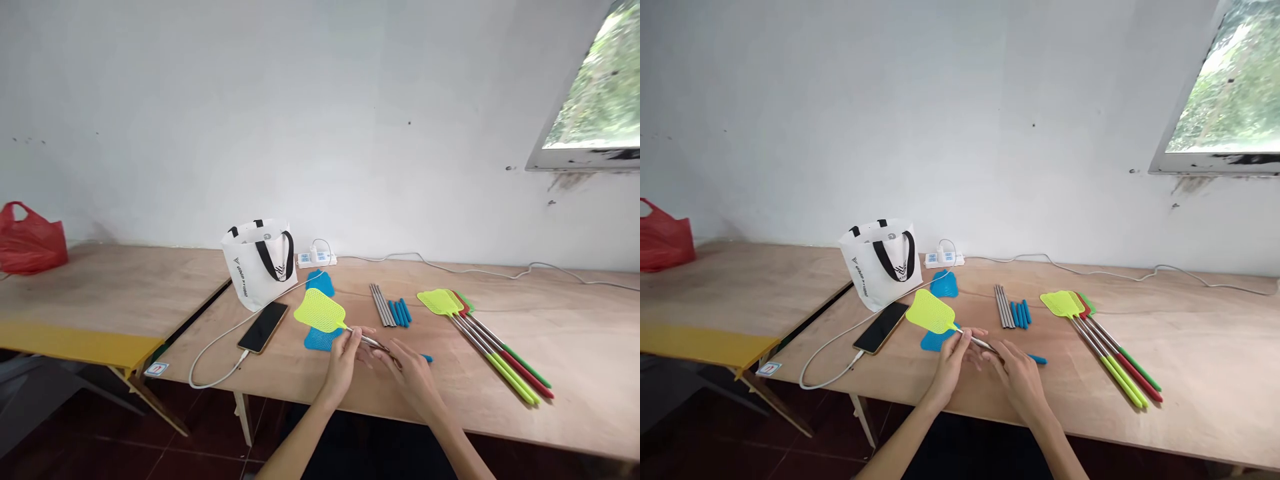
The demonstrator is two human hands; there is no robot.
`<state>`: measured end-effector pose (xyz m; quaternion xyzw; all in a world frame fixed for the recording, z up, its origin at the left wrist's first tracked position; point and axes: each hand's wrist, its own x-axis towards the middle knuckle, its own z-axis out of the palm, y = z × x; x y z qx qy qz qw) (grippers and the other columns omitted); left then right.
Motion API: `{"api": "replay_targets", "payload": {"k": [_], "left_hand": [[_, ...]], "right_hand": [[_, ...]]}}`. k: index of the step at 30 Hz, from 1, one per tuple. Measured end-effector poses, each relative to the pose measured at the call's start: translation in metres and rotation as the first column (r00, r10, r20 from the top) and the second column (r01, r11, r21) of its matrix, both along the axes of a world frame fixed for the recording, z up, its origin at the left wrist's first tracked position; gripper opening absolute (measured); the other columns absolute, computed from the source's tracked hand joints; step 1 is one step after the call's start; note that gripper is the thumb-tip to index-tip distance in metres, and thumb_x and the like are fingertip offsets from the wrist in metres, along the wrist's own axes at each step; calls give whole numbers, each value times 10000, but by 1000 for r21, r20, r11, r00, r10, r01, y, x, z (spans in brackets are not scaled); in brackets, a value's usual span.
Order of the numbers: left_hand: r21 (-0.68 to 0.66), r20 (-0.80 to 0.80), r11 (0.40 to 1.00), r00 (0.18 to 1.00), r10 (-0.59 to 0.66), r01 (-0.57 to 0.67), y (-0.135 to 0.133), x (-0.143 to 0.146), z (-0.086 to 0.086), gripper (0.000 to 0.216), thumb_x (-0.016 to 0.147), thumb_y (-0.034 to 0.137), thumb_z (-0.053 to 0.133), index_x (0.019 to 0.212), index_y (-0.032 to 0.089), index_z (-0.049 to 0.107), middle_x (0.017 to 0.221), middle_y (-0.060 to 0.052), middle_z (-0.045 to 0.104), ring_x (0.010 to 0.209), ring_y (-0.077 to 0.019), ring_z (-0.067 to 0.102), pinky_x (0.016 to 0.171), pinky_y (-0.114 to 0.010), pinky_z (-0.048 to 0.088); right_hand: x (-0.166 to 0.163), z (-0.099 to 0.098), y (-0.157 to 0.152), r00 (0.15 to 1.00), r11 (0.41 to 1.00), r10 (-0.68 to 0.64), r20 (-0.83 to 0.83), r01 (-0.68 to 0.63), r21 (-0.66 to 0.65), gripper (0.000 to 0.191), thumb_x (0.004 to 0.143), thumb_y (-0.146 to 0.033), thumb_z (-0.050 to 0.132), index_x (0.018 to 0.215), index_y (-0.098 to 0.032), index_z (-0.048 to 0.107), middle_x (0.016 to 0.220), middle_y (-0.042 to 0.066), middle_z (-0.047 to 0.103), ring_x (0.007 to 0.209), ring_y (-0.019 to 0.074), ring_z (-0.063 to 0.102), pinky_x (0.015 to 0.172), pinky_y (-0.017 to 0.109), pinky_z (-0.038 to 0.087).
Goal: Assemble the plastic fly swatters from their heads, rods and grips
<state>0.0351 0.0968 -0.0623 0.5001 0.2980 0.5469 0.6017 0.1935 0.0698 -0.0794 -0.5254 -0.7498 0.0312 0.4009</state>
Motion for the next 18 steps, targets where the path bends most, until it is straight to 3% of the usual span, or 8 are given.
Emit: {"api": "replay_targets", "payload": {"k": [4,8,11,14,18], "left_hand": [[-54,49,998,998,29,-26,-1,0,-2,550,859,670,650,902,128,737,1011,-157,756,709,-208,711,467,-233,515],[-111,155,988,980,127,-111,2,2,-3,522,846,661,678,873,139,684,1041,-161,761,604,-154,666,450,-227,485],[-107,238,962,933,269,-250,20,-26,10,517,821,663,710,835,154,624,977,-126,770,494,-93,583,452,-221,471],[-81,323,910,853,409,-406,42,-68,28,552,720,670,800,773,170,571,788,-53,744,487,-88,568,469,-212,479],[-26,316,893,844,434,-450,50,-95,39,525,728,637,815,768,178,562,720,-18,702,488,-103,579,461,-222,482]], "right_hand": [[-3,2,-3,984,994,-105,147,98,54,426,1082,-459,335,975,-275,704,870,28,746,689,163,695,558,243,406],[7,3,0,951,981,-179,254,154,116,468,1088,-455,323,826,-255,655,772,21,708,686,160,674,539,254,338],[39,3,6,941,976,-191,278,151,160,445,1083,-456,344,850,-255,665,819,33,722,775,178,672,648,266,393],[83,0,13,936,962,-238,258,190,196,438,1065,-504,372,889,-258,689,877,42,746,824,203,665,761,312,420],[119,-6,18,959,973,-214,188,191,134,457,1049,-516,370,852,-270,701,863,34,756,803,206,675,750,331,448]]}}
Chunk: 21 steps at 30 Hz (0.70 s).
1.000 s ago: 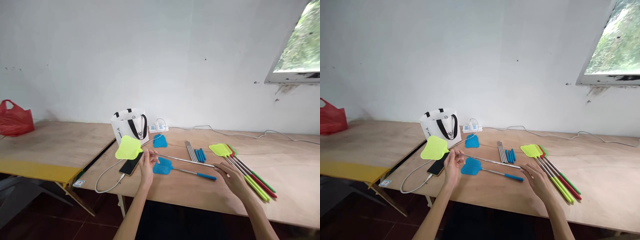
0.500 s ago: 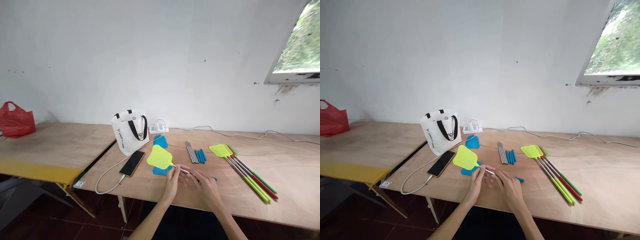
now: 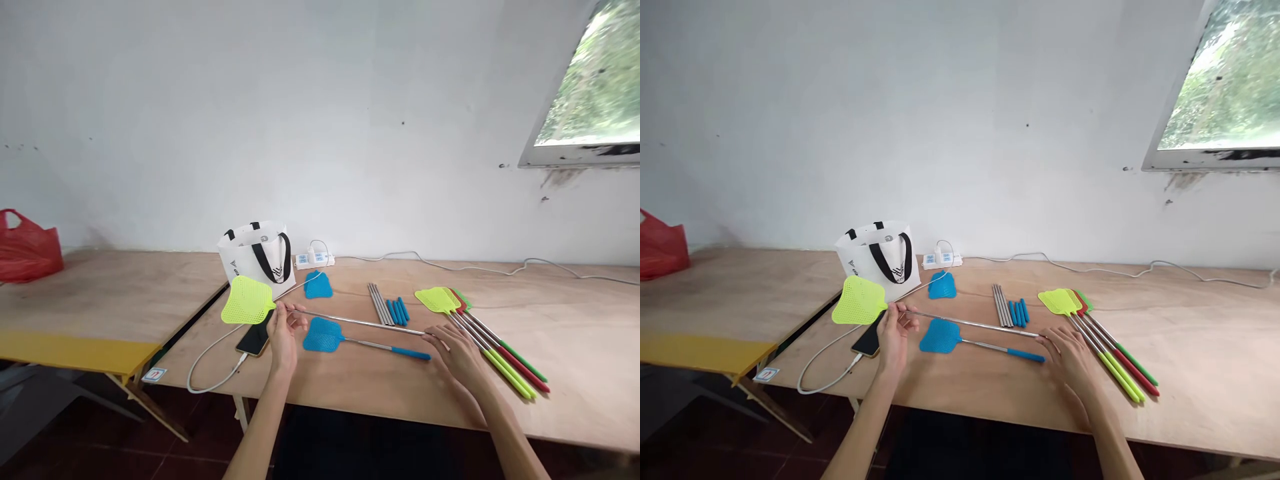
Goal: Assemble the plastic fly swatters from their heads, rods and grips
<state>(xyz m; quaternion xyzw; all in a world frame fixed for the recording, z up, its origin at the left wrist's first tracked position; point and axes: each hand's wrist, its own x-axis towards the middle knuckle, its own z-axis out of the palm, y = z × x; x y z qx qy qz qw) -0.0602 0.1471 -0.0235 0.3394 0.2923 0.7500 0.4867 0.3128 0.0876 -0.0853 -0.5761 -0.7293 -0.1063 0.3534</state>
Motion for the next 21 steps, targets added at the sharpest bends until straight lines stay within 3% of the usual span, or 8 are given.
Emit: {"api": "replay_targets", "payload": {"k": [6,10,12,16,18,21], "left_hand": [[3,25,1000,1000,-5,4,-5,14,-8,528,775,664,759,754,198,512,771,-27,715,465,-116,573,439,-251,470],[23,112,986,980,164,-167,-2,16,-11,556,795,707,710,729,207,477,624,21,649,413,-88,511,435,-217,428],[28,125,979,972,199,-204,-6,24,-14,554,815,715,683,727,207,478,603,28,637,405,-81,492,434,-206,411],[-44,-35,999,999,2,-3,-35,70,-30,549,847,720,635,734,193,532,787,-63,742,414,-88,520,432,-226,422],[-109,-98,983,983,-157,146,-52,96,-42,554,849,739,611,764,193,577,868,-100,764,458,-115,580,439,-237,445],[-144,-116,957,956,-271,254,-65,115,-55,580,839,771,584,783,194,607,942,-129,771,539,-162,648,434,-249,461]], "right_hand": [[-1,8,-10,996,994,4,-87,-13,-111,434,1013,-588,423,865,-280,690,813,23,737,700,201,654,679,317,475],[-12,18,-16,997,989,31,-65,-40,-143,474,1014,-601,408,772,-277,657,657,14,671,640,205,649,609,295,451],[-25,19,-16,996,987,61,-68,-70,-143,481,1030,-578,382,778,-274,657,677,23,692,649,207,669,605,291,453],[-75,15,-17,990,978,119,-73,-129,-166,412,1045,-508,391,875,-287,693,783,27,761,666,208,711,565,267,445],[-101,11,-20,982,967,170,-86,-183,-179,378,1057,-442,386,917,-286,701,783,21,769,657,200,723,564,255,446],[-125,6,-23,959,951,238,-156,-263,-162,340,1065,-365,372,1020,-275,697,917,31,793,802,200,759,648,249,491]]}}
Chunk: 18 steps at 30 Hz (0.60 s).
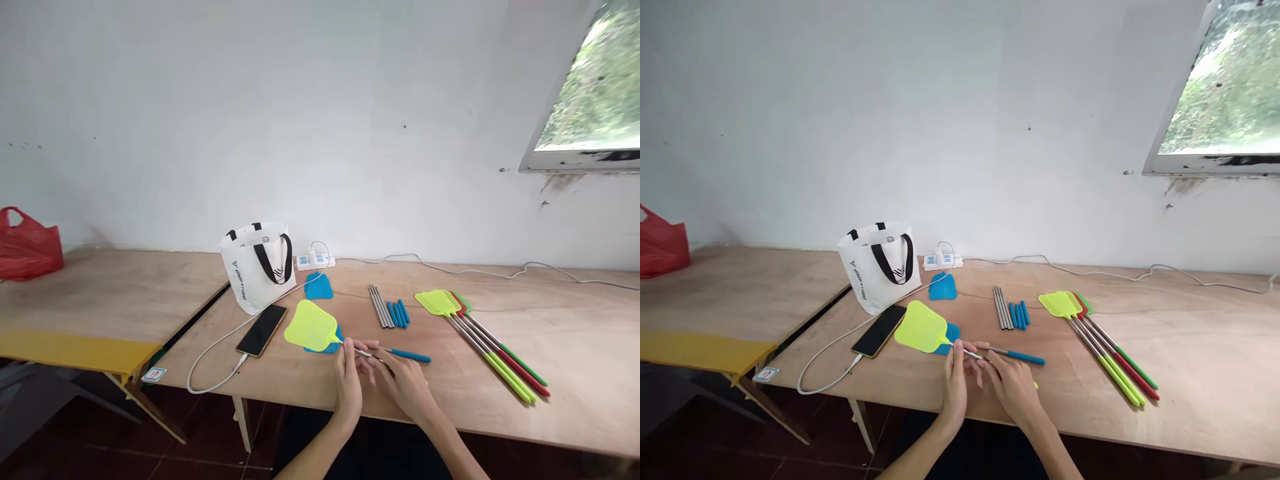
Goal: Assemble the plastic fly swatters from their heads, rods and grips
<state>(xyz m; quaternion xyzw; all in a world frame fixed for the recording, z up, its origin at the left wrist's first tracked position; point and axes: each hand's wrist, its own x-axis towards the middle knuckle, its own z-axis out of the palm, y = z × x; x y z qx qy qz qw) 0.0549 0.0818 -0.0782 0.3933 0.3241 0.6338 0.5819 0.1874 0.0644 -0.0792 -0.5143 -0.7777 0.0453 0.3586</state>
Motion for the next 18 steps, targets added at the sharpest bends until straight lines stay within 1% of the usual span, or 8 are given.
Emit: {"api": "replay_targets", "payload": {"k": [2,5,8,10,12,14,17,18], "left_hand": [[-12,-12,999,999,-41,41,0,0,-3,564,834,754,609,813,191,636,955,-131,770,553,-175,660,433,-259,468],[-31,-16,997,997,-71,70,4,-5,-2,551,836,737,622,834,187,663,916,-121,766,545,-179,659,437,-266,472],[1,-35,998,998,-55,55,3,-6,0,550,842,719,633,790,173,669,872,-115,758,552,-169,654,459,-259,478],[29,-24,999,999,-31,31,2,-7,4,550,843,708,645,760,165,657,866,-116,756,555,-160,647,467,-252,477],[45,11,999,1000,3,-4,7,-13,10,545,848,700,648,764,161,638,880,-118,754,547,-148,635,461,-244,468],[49,61,996,996,69,-72,19,-29,18,534,853,693,652,775,166,607,864,-98,744,513,-123,603,447,-232,452],[48,175,970,958,225,-237,45,-67,32,542,798,695,719,749,192,523,720,-3,668,446,-84,531,421,-212,420],[47,202,960,944,260,-275,52,-81,36,552,769,692,751,741,196,511,680,18,637,459,-85,542,430,-208,427]], "right_hand": [[-3,-1,-1,1000,1000,-8,-22,8,-1,318,1064,-356,382,1053,-270,689,960,33,795,852,204,762,678,252,504],[2,-1,-2,999,999,-34,-4,34,-4,324,1066,-366,376,1053,-274,685,924,34,792,794,203,757,649,256,496],[6,1,-1,997,998,-57,55,55,23,349,1077,-380,347,1051,-290,684,912,28,788,780,194,751,630,249,473],[7,2,-1,989,996,-77,126,71,53,372,1082,-396,341,978,-293,684,863,14,775,738,179,738,599,243,437],[14,5,0,976,991,-116,186,100,93,395,1080,-423,351,898,-286,674,812,6,754,674,163,708,559,246,387],[30,7,3,965,982,-163,205,139,127,406,1075,-449,366,864,-280,669,803,10,739,676,161,688,559,252,371],[74,5,11,964,973,-206,169,184,141,424,1064,-492,371,868,-275,677,828,31,737,785,189,686,675,275,441],[90,3,13,967,970,-214,141,192,150,451,1058,-519,364,852,-271,679,820,34,737,775,194,682,719,293,466]]}}
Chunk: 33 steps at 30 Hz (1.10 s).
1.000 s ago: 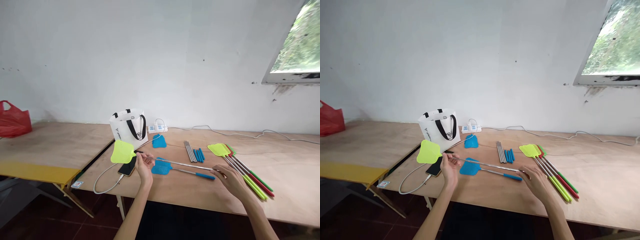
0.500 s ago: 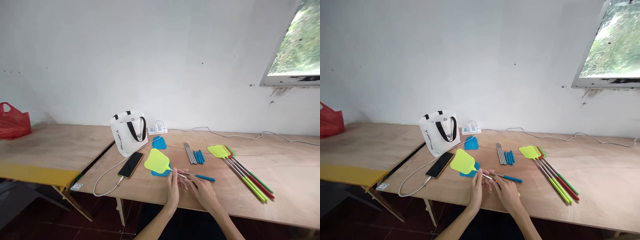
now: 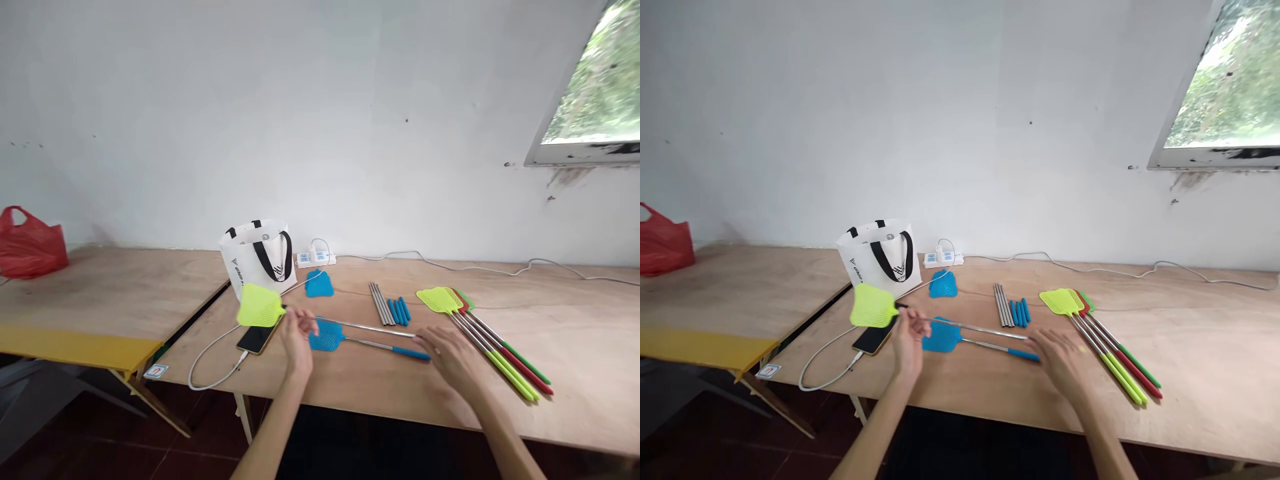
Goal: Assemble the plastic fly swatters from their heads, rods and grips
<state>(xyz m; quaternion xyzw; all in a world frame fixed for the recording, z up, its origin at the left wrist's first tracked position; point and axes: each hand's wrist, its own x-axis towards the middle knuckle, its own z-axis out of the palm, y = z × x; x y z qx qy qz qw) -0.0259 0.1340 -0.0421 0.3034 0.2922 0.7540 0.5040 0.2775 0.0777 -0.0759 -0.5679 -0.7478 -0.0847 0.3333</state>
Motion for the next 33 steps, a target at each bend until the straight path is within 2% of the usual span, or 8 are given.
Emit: {"api": "replay_targets", "payload": {"k": [4,9,12,17,21,26,29,33], "left_hand": [[14,-26,999,999,-30,30,13,-31,8,533,757,658,787,754,194,523,689,29,615,485,-87,548,437,-212,439],[19,-21,1000,1000,3,-2,9,-24,12,528,765,661,774,749,198,521,695,9,655,474,-96,549,430,-214,436],[39,-62,999,998,1,2,-1,-1,9,530,817,677,711,724,195,512,721,-30,706,459,-96,544,426,-209,430],[-63,-207,956,933,-293,286,-38,60,-15,546,866,701,624,851,156,663,916,-124,772,488,-122,614,418,-220,456],[-113,-304,920,869,-391,374,-54,81,-32,574,895,692,583,933,136,725,990,-143,773,613,-180,699,442,-234,501],[-135,-355,898,825,-439,419,-43,68,-32,610,886,700,588,1001,126,759,978,-142,771,586,-177,699,438,-232,499],[-136,-351,921,852,-388,364,-31,56,-26,640,874,717,591,1019,117,759,929,-140,773,589,-181,700,458,-236,510],[-237,-332,900,840,-430,366,-18,44,-24,747,855,764,555,1177,107,703,929,-146,775,564,-176,694,422,-224,487]], "right_hand": [[48,-11,5,995,998,-13,-94,7,-59,497,1029,-593,367,870,-275,714,887,50,761,799,219,698,744,343,526],[51,-7,3,992,995,-42,-122,31,-90,453,1012,-596,422,894,-295,740,928,38,781,812,231,721,691,327,533],[27,4,1,993,996,10,-117,-20,-82,443,1020,-559,432,897,-282,754,926,46,788,806,235,726,685,319,529],[-54,6,-11,992,997,63,-113,-69,-47,416,1050,-478,396,994,-290,763,950,52,793,833,219,737,707,288,508],[-93,0,-19,989,997,-41,-144,31,-67,459,1062,-456,365,935,-263,761,774,45,765,680,186,717,569,245,415],[-79,3,-16,985,987,30,-170,-56,-151,371,1042,-506,424,1128,-328,738,939,25,781,704,178,707,597,252,471],[-62,0,-8,981,987,64,-184,-89,-131,365,1027,-523,455,1253,-352,685,1088,33,759,779,181,703,655,262,518],[-42,-14,5,980,997,1,-201,-16,-73,366,1019,-525,464,1208,-326,706,1024,44,741,752,189,669,680,291,525]]}}
